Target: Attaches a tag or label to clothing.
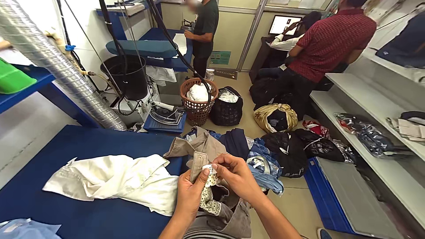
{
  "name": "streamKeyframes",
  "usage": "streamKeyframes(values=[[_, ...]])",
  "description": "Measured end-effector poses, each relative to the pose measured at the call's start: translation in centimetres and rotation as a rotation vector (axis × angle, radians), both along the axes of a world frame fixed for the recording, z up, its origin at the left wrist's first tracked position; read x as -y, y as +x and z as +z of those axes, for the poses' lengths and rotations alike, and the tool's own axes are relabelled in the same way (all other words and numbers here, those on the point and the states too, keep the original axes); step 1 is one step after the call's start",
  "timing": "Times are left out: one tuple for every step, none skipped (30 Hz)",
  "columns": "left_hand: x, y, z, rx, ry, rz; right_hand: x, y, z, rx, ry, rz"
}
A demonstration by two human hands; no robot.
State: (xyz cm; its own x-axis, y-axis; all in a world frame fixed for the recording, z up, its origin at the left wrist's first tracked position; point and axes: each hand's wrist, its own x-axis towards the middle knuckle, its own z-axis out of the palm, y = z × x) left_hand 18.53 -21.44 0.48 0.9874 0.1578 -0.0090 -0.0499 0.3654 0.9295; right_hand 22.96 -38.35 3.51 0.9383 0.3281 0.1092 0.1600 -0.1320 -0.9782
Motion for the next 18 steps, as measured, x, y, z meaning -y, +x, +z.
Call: streamKeyframes(values=[[0.0,0.0,0.0,0.009,0.015,-0.006,-0.2,-0.2,0.2,-0.094,0.076,-0.034],[0.0,0.0,-0.1,0.018,0.029,-0.007,-0.4,-0.4,0.4,-0.194,0.149,-0.069],[0.0,0.0,-0.1,0.025,0.038,-0.006,-0.5,-0.4,0.6,-0.292,0.212,-0.095],[0.0,-0.1,-0.2,0.028,0.047,-0.003,-0.6,-0.5,0.7,-0.376,0.267,-0.109],[0.0,-0.1,-0.1,0.024,0.05,0.002,-0.6,-0.5,0.7,-0.443,0.312,-0.115],[-0.1,-0.1,-0.2,0.015,0.052,0.012,-0.6,-0.5,0.7,-0.488,0.342,-0.116],[-0.1,-0.1,-0.2,0.005,0.059,0.019,-0.5,-0.5,0.7,-0.514,0.356,-0.111],[-0.2,-0.1,-0.2,-0.005,0.064,0.022,-0.5,-0.5,0.7,-0.524,0.353,-0.099],[-0.2,-0.1,-0.1,-0.015,0.071,0.02,-0.4,-0.5,0.6,-0.519,0.337,-0.084],[-0.3,-0.1,-0.1,-0.021,0.073,0.017,-0.4,-0.6,0.6,-0.502,0.317,-0.066],[-0.4,-0.1,0.0,-0.022,0.078,0.014,-0.4,-0.6,0.6,-0.473,0.294,-0.046],[-0.4,-0.1,0.0,-0.018,0.081,0.008,-0.4,-0.7,0.6,-0.437,0.261,-0.024],[-0.5,-0.1,-0.1,-0.016,0.087,0.005,-0.4,-0.6,0.6,-0.388,0.216,0.004],[-0.5,-0.1,-0.1,-0.015,0.093,0.005,-0.4,-0.6,0.5,-0.319,0.159,0.025],[-0.5,0.0,-0.2,-0.013,0.099,0.003,-0.3,-0.5,0.3,-0.224,0.087,0.028],[-0.5,0.0,-0.2,-0.013,0.103,0.005,-0.3,-0.4,0.1,-0.112,-0.001,0.007],[-0.6,0.0,-0.2,-0.012,0.103,0.003,-0.3,-0.4,-0.1,-0.003,-0.093,-0.029],[-0.6,0.0,-0.2,-0.013,0.102,0.003,-0.3,-0.3,-0.4,0.086,-0.162,-0.067]])
